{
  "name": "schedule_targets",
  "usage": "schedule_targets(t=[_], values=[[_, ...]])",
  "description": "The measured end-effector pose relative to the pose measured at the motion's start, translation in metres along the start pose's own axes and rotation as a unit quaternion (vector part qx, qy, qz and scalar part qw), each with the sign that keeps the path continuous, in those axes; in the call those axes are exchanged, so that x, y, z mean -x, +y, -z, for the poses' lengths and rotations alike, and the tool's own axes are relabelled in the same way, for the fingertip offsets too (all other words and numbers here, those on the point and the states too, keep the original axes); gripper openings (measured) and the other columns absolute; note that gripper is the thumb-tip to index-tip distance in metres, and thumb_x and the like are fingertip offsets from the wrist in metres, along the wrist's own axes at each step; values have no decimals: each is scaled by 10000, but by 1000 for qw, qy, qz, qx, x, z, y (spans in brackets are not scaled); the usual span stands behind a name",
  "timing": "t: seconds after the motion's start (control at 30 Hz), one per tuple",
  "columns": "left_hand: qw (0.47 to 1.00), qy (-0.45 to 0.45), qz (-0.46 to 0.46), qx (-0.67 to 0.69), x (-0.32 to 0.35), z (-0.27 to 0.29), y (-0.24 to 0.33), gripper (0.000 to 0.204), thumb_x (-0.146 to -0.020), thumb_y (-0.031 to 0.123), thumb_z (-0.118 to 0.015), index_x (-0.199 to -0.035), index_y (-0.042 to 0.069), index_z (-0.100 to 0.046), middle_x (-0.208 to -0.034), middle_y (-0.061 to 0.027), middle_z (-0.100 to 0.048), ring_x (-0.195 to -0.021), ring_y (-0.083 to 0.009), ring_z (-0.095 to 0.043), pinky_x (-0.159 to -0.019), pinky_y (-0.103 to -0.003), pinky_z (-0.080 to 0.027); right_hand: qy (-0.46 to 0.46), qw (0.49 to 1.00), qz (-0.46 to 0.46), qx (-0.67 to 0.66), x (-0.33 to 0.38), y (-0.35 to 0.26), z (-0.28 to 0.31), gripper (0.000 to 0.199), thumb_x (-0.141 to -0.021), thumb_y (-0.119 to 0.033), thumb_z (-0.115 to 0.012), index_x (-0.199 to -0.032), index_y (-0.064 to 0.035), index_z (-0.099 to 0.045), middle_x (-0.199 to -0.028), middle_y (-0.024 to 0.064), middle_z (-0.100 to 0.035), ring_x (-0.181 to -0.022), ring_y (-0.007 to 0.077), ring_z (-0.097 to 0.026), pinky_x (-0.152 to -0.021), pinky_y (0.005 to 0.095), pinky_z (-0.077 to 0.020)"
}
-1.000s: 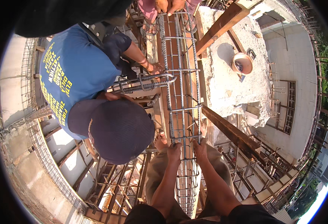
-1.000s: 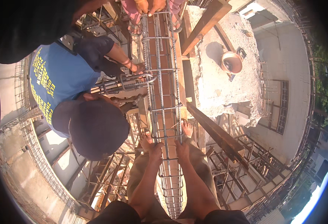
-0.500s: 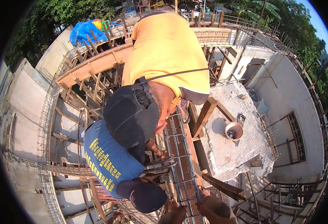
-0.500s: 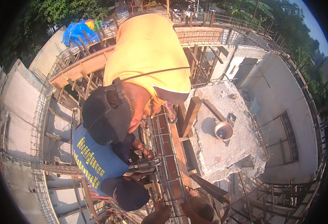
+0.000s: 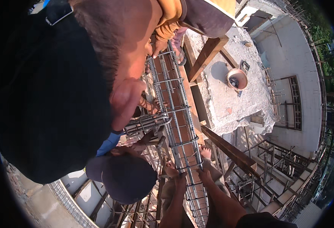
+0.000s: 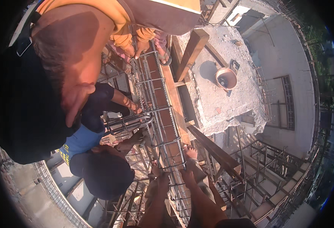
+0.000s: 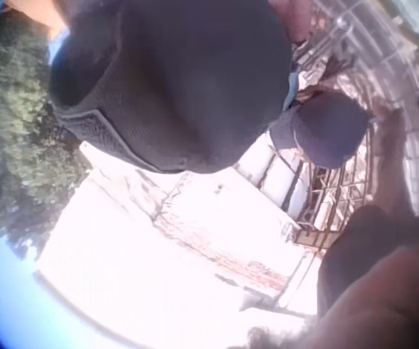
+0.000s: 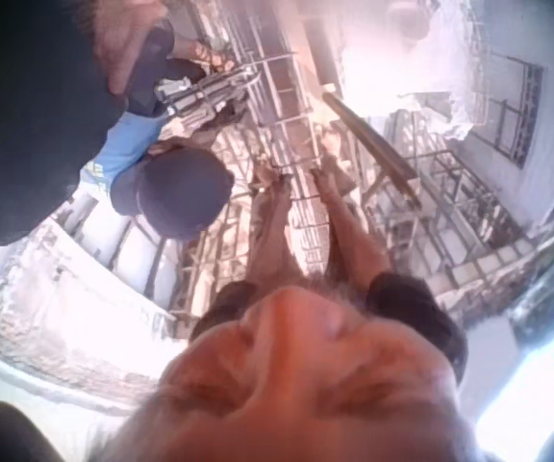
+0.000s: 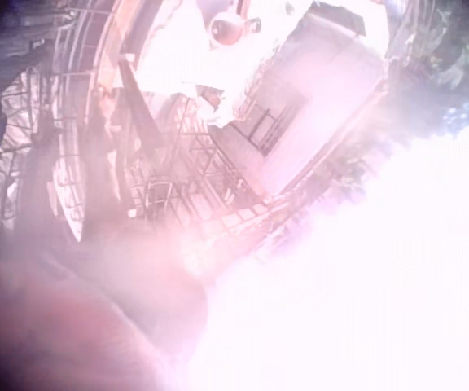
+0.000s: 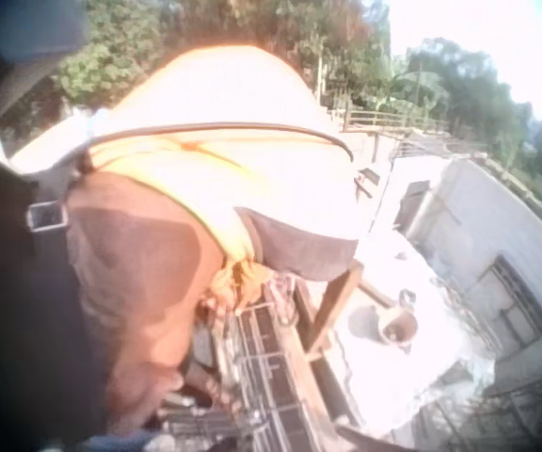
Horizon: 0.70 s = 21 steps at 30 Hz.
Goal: The person, along with other workers, aligns a rebar cage within wooden formwork, uses a hammer to secure wooden supports, and ties the rebar with wire while standing on the structure.
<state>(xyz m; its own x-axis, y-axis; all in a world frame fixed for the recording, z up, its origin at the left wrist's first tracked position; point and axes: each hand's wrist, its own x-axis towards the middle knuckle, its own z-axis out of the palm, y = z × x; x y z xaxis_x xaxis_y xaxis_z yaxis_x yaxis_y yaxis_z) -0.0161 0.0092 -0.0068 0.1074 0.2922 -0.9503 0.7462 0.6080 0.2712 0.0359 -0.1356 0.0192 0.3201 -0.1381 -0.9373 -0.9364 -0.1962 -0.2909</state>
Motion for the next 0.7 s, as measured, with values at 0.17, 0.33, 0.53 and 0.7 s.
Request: schedule_targets(t=[0.17, 0.33, 0.53, 0.7], values=[[997, -33, 63, 26, 25, -3, 8, 176, -776, 99, -685, -768, 133, -512, -582, 53, -394, -454, -85, -368, -431, -301, -272, 26, 1000, 4, 11, -1, 7, 4, 327, -881, -296, -678, -648, -104, -552, -536, -39, -449, -450, 82, -415, -426, 293, -316], [996, -39, 10, 81, 21, 1, -1, 186, -778, 50, -645, -904, 123, -529, -631, 62, -405, -495, -69, -363, -463, -278, -278, 3, 999, -18, 28, 5, -7, 2, 322, -871, -309, -656, -739, -27, -575, -597, 11, -471, -545, 107, -418, -493, 343, -347], [993, -15, -40, 110, 3, -7, -19, 73, -803, 96, -662, -862, 67, -630, -716, 24, -511, -626, -105, -485, -566, -280, -376, -18, 1000, 5, -4, -6, 4, 7, 293, -893, -321, -648, -798, -51, -588, -599, -4, -467, -513, 105, -431, -472, 312, -342], [990, -17, -77, 114, 11, -8, -10, 125, -777, 90, -669, -885, 63, -611, -712, 32, -470, -644, -91, -412, -589, -292, -342, -37, 996, 64, 40, 0, 2, 5, 276, -901, -322, -657, -843, -59, -600, -653, -10, -494, -558, 118, -483, -500, 276, -372]])
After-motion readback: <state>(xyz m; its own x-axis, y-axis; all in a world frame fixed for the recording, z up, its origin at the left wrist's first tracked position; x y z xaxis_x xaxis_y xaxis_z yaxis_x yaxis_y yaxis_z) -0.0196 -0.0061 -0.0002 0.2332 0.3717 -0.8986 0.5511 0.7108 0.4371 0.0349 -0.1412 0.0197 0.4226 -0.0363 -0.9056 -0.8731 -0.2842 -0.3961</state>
